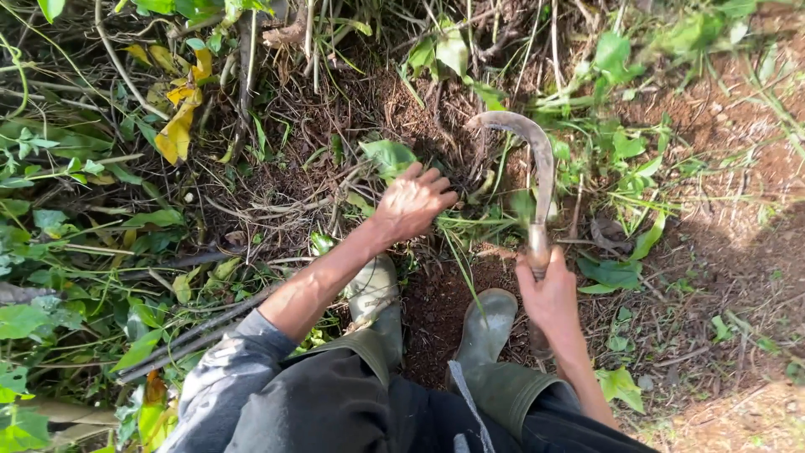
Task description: The person uses a sickle to cut and clear weeds and vines from the ground. They repeatedly swing the tool to sever plant stems and pull the cut vegetation aside with their hands.
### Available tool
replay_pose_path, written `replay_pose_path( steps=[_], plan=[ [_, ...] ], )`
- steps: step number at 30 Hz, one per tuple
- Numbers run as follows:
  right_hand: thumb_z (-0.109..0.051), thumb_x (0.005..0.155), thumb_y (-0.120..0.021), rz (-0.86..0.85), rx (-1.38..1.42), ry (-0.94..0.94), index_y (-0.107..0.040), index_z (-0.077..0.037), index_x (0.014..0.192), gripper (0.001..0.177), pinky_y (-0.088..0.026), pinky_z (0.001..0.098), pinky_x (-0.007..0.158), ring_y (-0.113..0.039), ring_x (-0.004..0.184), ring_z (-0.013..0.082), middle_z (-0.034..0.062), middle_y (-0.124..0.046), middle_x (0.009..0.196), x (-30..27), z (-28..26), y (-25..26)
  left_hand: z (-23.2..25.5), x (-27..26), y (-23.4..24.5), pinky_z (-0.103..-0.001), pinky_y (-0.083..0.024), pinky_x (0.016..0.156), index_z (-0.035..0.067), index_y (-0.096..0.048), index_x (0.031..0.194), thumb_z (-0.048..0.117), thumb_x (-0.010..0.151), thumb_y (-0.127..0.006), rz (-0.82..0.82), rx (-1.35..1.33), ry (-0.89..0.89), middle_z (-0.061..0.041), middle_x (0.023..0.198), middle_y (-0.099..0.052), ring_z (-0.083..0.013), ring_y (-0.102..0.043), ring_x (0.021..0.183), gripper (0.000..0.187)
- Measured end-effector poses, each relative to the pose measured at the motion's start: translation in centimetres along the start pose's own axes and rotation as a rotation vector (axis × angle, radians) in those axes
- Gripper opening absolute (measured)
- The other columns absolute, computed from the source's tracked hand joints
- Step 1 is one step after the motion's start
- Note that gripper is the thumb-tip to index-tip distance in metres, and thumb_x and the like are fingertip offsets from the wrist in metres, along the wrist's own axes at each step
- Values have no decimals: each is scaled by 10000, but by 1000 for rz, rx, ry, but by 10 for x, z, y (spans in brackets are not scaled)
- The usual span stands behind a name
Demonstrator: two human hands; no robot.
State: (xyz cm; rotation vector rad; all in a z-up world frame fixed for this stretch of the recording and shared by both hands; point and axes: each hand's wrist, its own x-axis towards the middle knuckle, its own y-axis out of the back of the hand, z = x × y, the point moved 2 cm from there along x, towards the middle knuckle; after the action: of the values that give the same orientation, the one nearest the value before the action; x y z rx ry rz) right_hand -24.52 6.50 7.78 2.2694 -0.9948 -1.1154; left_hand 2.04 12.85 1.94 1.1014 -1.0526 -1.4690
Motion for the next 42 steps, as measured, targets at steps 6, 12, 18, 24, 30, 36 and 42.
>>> replay_pose_path(
  steps=[6, 12, 18, 24, 30, 36, 42],
  plan=[
    [-185, 994, -695, 212, 4, 254, -602, 26, 1071, 244, -519, 405, 546, -580, 526, 286, 174, -619, 725, 31, -55, 25, -2, 1, -6, -336, -400, 760, 252, -594, 864, 108, 933, -536, 3, -1, 2, 85, 705, -543, -163, -523, 743, 170],
    [-172, 909, -664, -33, -63, -32, -577, 50, 1167, 351, -598, 527, 677, -695, 736, 406, 272, -668, 867, 16, -39, 8, -5, -3, 17, -338, -442, 819, 247, -635, 921, 87, 942, -552, -28, 8, 40, 65, 761, -617, -161, -604, 840, 182],
    [-126, 918, -604, 11, -46, 6, -609, 15, 1034, 182, -517, 419, 573, -608, 527, 323, 210, -627, 657, 7, -10, 0, -9, -8, 27, -366, -437, 825, 255, -634, 924, 59, 910, -545, -127, -16, 60, 71, 789, -648, -164, -615, 847, 216],
    [-72, 980, -605, 184, 197, 150, -503, -29, 1293, 332, -553, 371, 646, -618, 689, 251, 163, -617, 899, 26, -35, 23, -4, -5, 36, -371, -435, 869, 263, -705, 1003, 51, 899, -603, -188, -5, 76, 34, 889, -734, -170, -651, 901, 257],
    [-150, 941, -667, 6, 40, -119, -599, 12, 1122, 252, -502, 367, 536, -514, 486, 194, 99, -579, 678, -4, -16, -12, -8, -10, 6, -365, -446, 865, 286, -717, 1032, 119, 932, -596, -245, 58, 121, 46, 908, -742, -130, -667, 907, 229],
    [-145, 928, -629, 89, 80, 47, -600, -19, 1033, 167, -488, 356, 504, -539, 466, 220, 129, -587, 613, -9, -8, 11, -4, -22, -24, -375, -439, 911, 262, -758, 1093, 89, 872, -692, -310, 46, 113, 8, 961, -782, -149, -693, 914, 288],
    [-95, 996, -581, -26, 14, 239, -593, 20, 1112, 163, -565, 405, 588, -634, 567, 276, 154, -645, 732, 70, -35, -1, -5, -16, 1, -397, -415, 907, 264, -757, 1089, 127, 779, -772, -285, 55, 121, 5, 960, -773, -154, -680, 906, 339]
  ],
)
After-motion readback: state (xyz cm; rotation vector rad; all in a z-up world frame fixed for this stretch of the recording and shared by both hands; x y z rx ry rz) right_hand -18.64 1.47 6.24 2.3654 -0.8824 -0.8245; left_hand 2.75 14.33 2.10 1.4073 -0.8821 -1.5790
